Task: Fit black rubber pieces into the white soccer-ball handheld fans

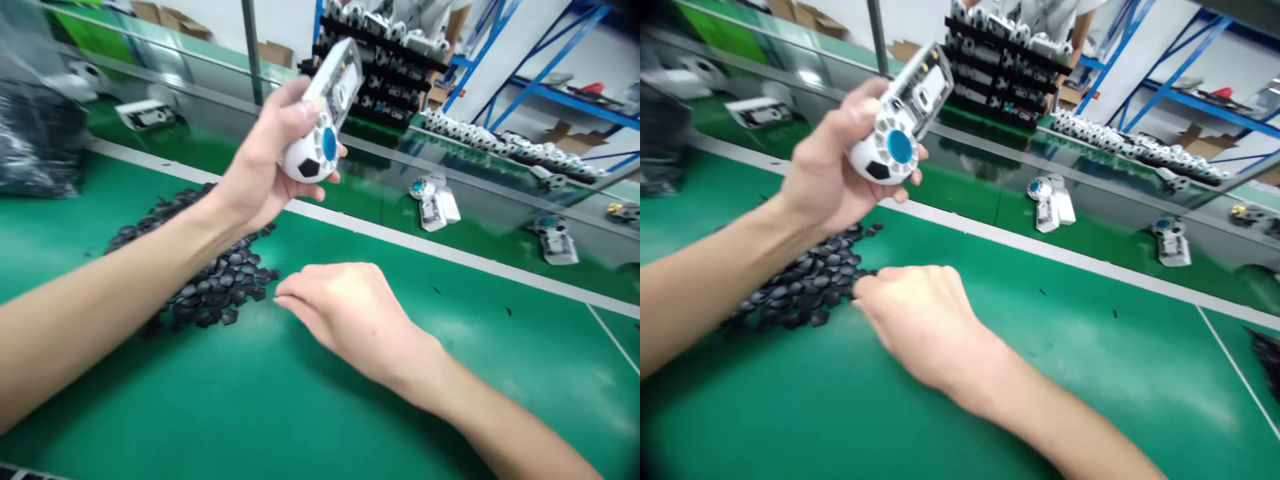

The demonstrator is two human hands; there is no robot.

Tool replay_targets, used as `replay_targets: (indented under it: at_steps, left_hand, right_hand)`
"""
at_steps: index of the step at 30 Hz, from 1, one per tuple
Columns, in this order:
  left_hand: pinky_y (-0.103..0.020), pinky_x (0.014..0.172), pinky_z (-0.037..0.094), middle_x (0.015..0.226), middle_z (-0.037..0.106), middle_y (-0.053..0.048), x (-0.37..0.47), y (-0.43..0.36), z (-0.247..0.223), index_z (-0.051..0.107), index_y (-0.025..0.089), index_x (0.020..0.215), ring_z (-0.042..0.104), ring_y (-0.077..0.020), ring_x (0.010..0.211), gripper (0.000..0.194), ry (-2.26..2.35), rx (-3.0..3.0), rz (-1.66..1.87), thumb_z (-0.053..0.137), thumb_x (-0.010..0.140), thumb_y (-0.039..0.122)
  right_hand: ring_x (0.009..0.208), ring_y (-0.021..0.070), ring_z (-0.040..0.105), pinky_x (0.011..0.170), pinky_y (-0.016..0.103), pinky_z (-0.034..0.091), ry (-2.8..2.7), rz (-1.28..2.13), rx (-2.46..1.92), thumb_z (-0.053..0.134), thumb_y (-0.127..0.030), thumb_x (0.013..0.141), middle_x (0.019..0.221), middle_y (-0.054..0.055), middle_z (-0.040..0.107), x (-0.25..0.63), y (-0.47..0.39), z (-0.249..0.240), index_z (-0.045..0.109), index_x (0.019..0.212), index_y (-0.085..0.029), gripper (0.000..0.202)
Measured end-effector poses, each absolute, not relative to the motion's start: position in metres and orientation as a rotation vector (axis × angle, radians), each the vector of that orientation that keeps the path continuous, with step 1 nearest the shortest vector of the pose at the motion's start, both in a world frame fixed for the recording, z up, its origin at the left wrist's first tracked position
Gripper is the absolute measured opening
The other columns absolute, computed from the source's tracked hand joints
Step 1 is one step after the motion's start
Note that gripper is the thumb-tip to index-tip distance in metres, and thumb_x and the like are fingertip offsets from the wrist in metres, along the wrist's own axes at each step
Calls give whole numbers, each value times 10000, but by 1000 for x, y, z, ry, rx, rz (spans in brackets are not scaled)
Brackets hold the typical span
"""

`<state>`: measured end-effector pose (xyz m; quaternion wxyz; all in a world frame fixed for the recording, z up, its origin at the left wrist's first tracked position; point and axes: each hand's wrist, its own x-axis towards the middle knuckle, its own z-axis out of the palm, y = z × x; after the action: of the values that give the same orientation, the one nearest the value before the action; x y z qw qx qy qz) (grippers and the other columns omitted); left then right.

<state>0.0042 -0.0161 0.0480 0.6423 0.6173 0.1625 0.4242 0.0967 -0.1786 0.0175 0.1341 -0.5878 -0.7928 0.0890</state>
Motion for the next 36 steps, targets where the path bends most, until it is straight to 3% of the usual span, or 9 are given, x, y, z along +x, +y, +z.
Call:
replay_targets:
  at_steps: [4, 8, 13, 17, 21, 24, 29, 33, 36]
  left_hand:
    - [-226, 505, 534, 939, 725, -38, 3, -15, 46, 555, 235, 1314, 707, -160, 724, 307, 350, 1308, 989, 552, 1027, 344]
    - [-246, 493, 535, 953, 720, -38, 1, -11, 46, 575, 267, 1162, 712, -172, 743, 177, 316, 1242, 1025, 588, 1019, 370]
    - [-240, 499, 543, 1011, 711, -65, -3, -15, 48, 580, 247, 1254, 726, -185, 788, 314, 274, 1246, 1026, 649, 995, 410]
    - [-230, 496, 553, 1057, 711, -84, -4, -16, 48, 472, 199, 1461, 747, -204, 815, 555, 272, 1276, 1001, 664, 996, 436]
    - [-237, 475, 553, 1071, 725, -107, -2, -7, 48, 336, 211, 1601, 769, -240, 816, 747, 285, 1238, 952, 698, 983, 423]
    - [-227, 492, 537, 1084, 726, -115, -2, -2, 49, 337, 236, 1608, 777, -239, 817, 731, 275, 1197, 914, 703, 988, 359]
    - [-243, 478, 530, 1041, 722, -89, -3, -6, 51, 381, 221, 1573, 757, -220, 788, 663, 270, 1186, 915, 682, 992, 328]
    - [-239, 482, 536, 995, 712, -59, -2, -9, 46, 392, 243, 1530, 743, -219, 809, 639, 289, 1174, 914, 667, 955, 287]
    - [-242, 485, 531, 991, 722, -46, 0, -4, 38, 433, 264, 1475, 748, -227, 788, 660, 300, 1166, 943, 732, 887, 276]
  right_hand:
    - [862, 211, 738, 610, 340, 343, -2407, 112, -1657, 683, -268, 1063, 976, 5, 822, 95, -152, -23, 789, 1025, -224, 121]
    - [854, 210, 721, 626, 347, 407, -2388, -170, -1431, 752, -276, 1022, 975, -1, 820, 89, -155, -48, 785, 1020, -193, 89]
    - [774, 194, 680, 602, 352, 400, -2363, -347, -1293, 656, -245, 1075, 908, 9, 794, 83, -152, -52, 774, 988, -172, 164]
    - [755, 191, 678, 607, 355, 386, -2409, -501, -1172, 486, -101, 1103, 888, 46, 778, 79, -146, -49, 763, 990, -129, 300]
    - [688, 204, 667, 586, 359, 379, -2570, -413, -1225, 523, -41, 1039, 783, 35, 704, 90, -153, -28, 713, 894, -152, 264]
    - [619, 209, 647, 545, 355, 345, -2738, -198, -1441, 611, -21, 964, 736, 14, 652, 105, -167, -7, 642, 812, -200, 236]
    - [538, 199, 606, 494, 344, 257, -2789, -267, -1683, 621, 112, 773, 653, 37, 635, 110, -177, 0, 597, 720, -209, 325]
    - [705, 238, 693, 572, 337, 365, -2755, -210, -1717, 627, 57, 895, 781, 88, 705, 97, -164, -10, 674, 794, -177, 259]
    - [772, 229, 716, 614, 322, 414, -2620, 148, -1735, 641, -102, 1029, 856, 64, 740, 99, -154, -9, 722, 875, -179, 191]
